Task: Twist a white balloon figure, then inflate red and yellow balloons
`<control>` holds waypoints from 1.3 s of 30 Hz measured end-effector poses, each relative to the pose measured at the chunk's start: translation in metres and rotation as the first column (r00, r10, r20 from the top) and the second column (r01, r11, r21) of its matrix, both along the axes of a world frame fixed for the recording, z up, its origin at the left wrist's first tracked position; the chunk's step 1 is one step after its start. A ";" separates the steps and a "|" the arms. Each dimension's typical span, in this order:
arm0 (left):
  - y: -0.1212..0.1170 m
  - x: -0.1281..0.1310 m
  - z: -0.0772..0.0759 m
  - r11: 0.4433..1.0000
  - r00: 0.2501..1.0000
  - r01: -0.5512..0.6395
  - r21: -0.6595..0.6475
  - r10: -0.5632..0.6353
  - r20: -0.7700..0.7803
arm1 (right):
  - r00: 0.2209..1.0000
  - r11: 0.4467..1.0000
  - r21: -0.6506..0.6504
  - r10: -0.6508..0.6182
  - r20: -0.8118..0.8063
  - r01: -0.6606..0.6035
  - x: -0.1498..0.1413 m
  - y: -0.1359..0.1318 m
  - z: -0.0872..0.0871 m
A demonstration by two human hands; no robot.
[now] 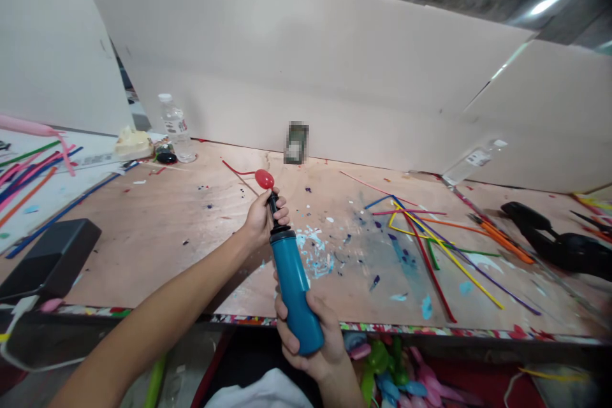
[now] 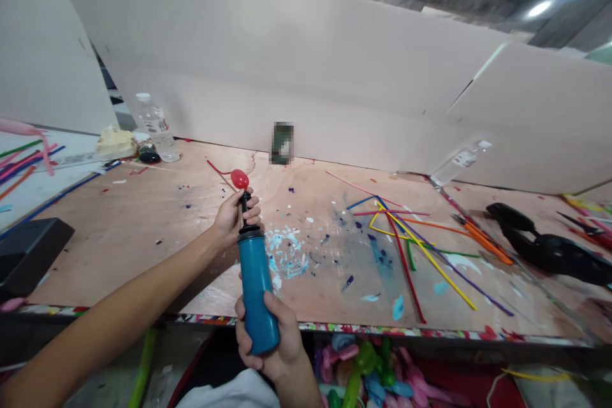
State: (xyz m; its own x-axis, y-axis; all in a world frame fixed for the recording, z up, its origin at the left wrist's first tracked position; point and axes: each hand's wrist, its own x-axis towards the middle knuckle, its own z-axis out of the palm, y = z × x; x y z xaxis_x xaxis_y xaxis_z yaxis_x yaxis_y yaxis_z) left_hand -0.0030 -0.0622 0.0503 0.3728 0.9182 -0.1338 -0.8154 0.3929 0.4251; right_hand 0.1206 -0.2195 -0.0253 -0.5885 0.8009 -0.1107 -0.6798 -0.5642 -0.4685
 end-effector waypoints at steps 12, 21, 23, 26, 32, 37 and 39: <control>0.055 -0.075 0.017 0.981 0.976 -0.193 0.028 0.195 -0.095 | 0.978 0.996 -0.020 -0.083 0.193 0.089 -0.039 -0.049 0.010; 0.012 -0.009 0.013 0.999 1.000 -0.015 0.047 0.015 -0.010 | 1.000 0.998 -0.058 0.023 0.000 -0.023 -0.025 0.004 0.007; 0.008 -0.007 0.008 0.999 1.000 0.008 0.050 -0.007 -0.028 | 0.999 0.996 -0.093 -0.020 -0.047 0.016 -0.025 0.004 0.005; 0.007 -0.009 0.000 1.000 0.996 -0.019 0.012 0.020 -0.083 | 0.994 0.988 -0.150 -0.054 -0.096 0.039 -0.018 0.001 0.004; 0.007 -0.007 -0.006 0.999 0.996 -0.040 0.023 0.042 -0.085 | 1.000 0.999 -0.041 -0.001 0.012 0.001 -0.005 -0.001 0.003; 0.006 -0.006 -0.004 0.999 0.995 -0.007 -0.048 0.002 -0.104 | 0.987 0.995 0.025 -0.103 0.121 0.101 -0.013 -0.007 0.001; 0.006 -0.006 -0.004 0.999 0.995 -0.014 -0.035 0.011 -0.098 | 0.985 0.993 0.037 -0.113 0.127 0.110 -0.016 -0.008 0.001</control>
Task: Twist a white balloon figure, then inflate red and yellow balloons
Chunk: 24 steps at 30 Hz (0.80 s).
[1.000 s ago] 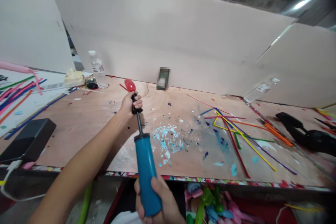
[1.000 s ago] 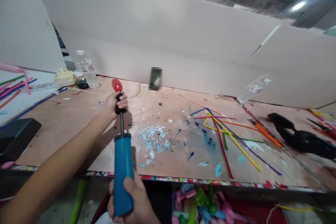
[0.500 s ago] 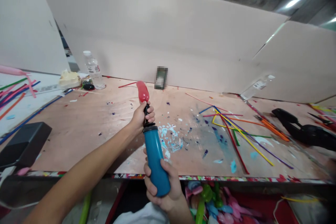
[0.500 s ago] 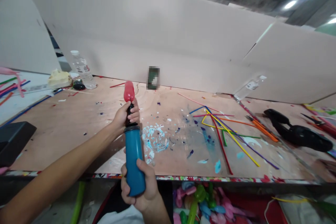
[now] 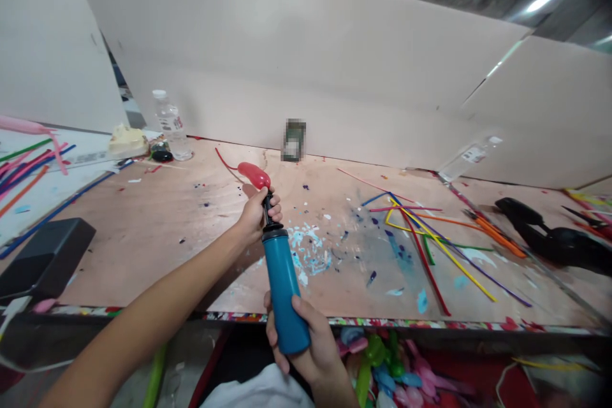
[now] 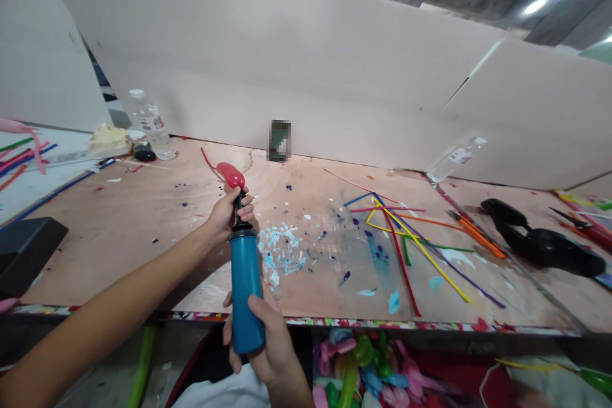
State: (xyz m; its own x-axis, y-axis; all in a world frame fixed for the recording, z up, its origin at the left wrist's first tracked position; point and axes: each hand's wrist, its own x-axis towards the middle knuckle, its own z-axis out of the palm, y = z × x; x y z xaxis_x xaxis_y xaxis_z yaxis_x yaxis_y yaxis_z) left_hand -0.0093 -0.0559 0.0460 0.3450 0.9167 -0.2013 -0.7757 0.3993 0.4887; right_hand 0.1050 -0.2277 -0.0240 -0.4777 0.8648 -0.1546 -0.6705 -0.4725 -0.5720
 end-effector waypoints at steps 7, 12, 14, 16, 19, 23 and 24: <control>0.001 -0.001 -0.002 0.999 0.998 0.002 0.041 -0.004 0.059 | 0.998 0.998 -0.014 -0.053 -0.015 0.053 -0.002 -0.001 0.005; 0.001 -0.003 -0.003 0.999 0.997 0.023 0.049 -0.026 0.078 | 0.997 0.997 0.004 -0.074 0.012 0.074 -0.004 -0.003 0.007; 0.001 -0.004 -0.003 0.997 0.996 0.038 0.072 -0.044 0.082 | 0.997 0.997 0.024 -0.074 0.025 0.073 -0.005 -0.004 0.005; 0.001 -0.004 -0.003 0.995 0.995 0.041 0.088 -0.049 0.082 | 0.997 0.997 0.042 -0.070 0.038 0.069 -0.007 -0.004 0.001; 0.002 -0.005 -0.002 0.995 0.996 0.032 0.091 -0.039 0.079 | 0.994 0.995 0.069 -0.074 0.079 0.069 -0.007 -0.007 -0.002; 0.002 -0.008 0.002 0.989 0.992 0.081 0.120 -0.092 0.085 | 0.913 0.954 0.237 0.074 0.402 -0.181 0.018 0.000 0.021; 0.000 -0.008 0.004 0.981 0.986 0.129 0.145 -0.142 0.083 | 0.816 0.909 0.288 0.091 0.571 -0.303 0.028 0.007 0.033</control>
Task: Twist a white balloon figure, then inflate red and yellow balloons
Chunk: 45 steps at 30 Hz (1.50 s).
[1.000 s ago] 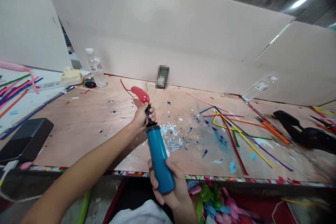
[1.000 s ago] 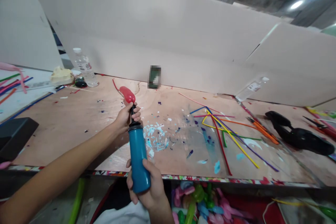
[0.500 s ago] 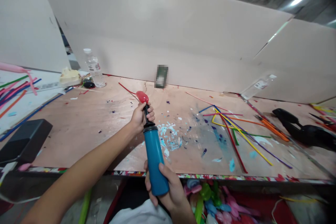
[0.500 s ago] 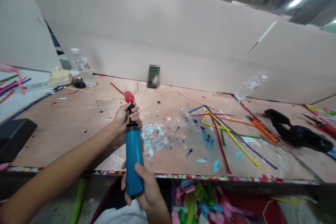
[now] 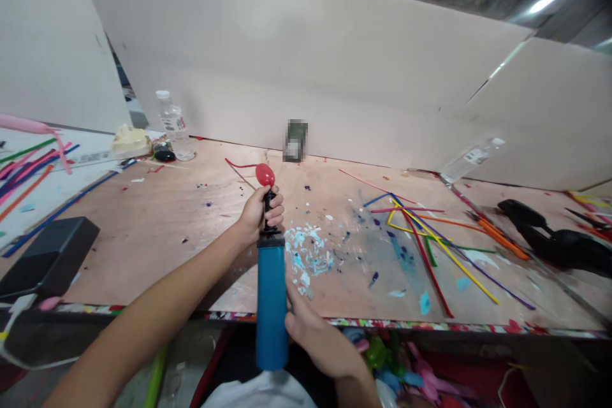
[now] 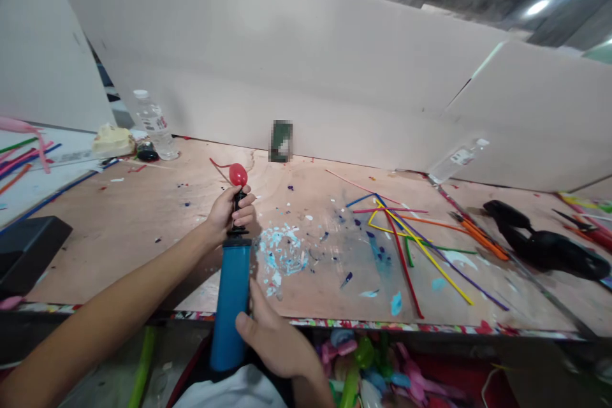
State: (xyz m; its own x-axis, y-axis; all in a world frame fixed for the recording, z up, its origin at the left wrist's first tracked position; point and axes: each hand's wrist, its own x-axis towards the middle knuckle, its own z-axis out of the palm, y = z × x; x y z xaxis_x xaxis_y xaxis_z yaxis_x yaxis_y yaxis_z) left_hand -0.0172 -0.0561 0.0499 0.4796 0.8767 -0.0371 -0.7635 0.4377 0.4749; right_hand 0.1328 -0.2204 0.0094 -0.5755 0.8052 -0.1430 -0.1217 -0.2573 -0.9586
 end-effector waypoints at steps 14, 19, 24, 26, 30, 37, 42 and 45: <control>-0.031 0.012 0.015 0.921 0.914 0.372 0.111 -0.343 -0.218 | 0.947 0.956 0.082 -0.263 -0.183 0.281 -0.008 0.144 0.065; -0.030 0.013 0.013 0.944 0.929 0.309 0.118 -0.274 -0.249 | 0.936 0.952 0.007 -0.299 -0.185 0.305 -0.006 0.145 0.059; -0.027 0.013 0.010 0.929 0.896 0.354 0.107 -0.304 -0.323 | 0.968 0.973 -0.003 -0.231 -0.095 0.232 0.000 0.150 0.059; -0.025 0.013 0.009 0.939 0.908 0.318 0.133 -0.261 -0.328 | 0.968 0.970 0.025 -0.239 -0.083 0.241 0.000 0.152 0.058; -0.023 0.014 0.010 0.972 0.914 0.208 0.108 -0.154 -0.376 | 0.951 0.939 0.162 -0.309 0.006 0.304 -0.004 0.153 0.053; -0.022 0.007 0.017 0.963 0.896 0.224 0.150 -0.143 -0.420 | 0.864 0.703 0.689 -0.447 0.232 0.179 -0.004 0.148 0.071; -0.021 -0.003 0.022 0.955 0.942 0.190 0.229 -0.111 -0.317 | 0.851 0.761 0.631 -0.423 0.310 0.148 0.019 0.135 0.085; -0.016 -0.011 0.030 0.963 0.959 0.118 0.241 -0.047 -0.280 | 0.908 0.890 0.415 -0.318 0.271 0.188 0.014 0.096 0.065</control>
State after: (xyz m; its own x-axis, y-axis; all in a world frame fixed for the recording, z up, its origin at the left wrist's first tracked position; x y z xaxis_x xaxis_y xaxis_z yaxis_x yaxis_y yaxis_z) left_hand -0.0278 -0.0720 0.0798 0.5534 0.8318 0.0429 -0.5578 0.3319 0.7607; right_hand 0.1470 -0.1243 0.0740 -0.3180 0.9466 0.0540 0.1992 0.1224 -0.9723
